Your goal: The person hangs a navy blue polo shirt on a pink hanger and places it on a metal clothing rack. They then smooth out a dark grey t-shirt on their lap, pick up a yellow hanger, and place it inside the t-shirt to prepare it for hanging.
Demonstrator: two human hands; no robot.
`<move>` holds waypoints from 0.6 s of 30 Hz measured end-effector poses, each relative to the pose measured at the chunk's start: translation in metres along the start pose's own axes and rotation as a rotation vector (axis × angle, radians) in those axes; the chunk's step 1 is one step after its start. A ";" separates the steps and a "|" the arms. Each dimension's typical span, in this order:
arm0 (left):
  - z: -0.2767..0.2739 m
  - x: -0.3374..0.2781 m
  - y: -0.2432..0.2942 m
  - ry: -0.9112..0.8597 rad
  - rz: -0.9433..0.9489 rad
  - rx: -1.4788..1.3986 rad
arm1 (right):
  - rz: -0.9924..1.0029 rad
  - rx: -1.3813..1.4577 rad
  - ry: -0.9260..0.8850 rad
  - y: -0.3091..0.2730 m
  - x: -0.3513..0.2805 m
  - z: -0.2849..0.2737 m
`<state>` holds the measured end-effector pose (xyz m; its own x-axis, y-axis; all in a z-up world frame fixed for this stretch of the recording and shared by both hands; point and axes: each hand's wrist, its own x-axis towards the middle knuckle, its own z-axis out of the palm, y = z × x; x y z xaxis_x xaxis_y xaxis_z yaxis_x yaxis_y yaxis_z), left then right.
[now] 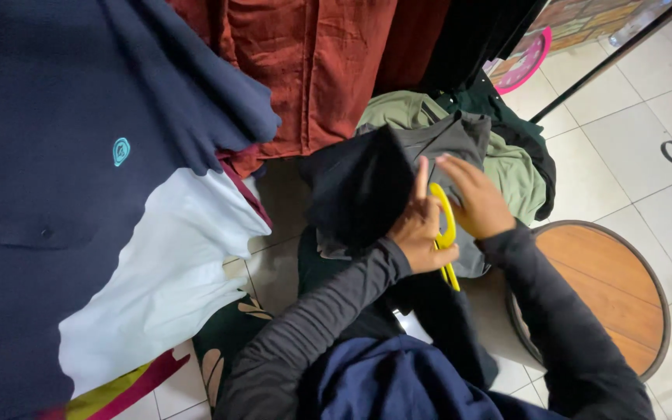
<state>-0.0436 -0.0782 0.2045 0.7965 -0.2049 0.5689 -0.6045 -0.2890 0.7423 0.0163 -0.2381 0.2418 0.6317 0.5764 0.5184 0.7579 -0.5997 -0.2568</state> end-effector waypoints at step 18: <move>-0.024 -0.008 0.047 -0.103 0.043 -0.269 | 0.673 1.286 -0.113 0.326 -0.129 0.074</move>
<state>-0.0784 -0.0676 0.2433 0.7586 -0.3097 0.5732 -0.6085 -0.0223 0.7933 0.1938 -0.4670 0.0307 0.8824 0.4686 -0.0426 -0.0996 0.0975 -0.9902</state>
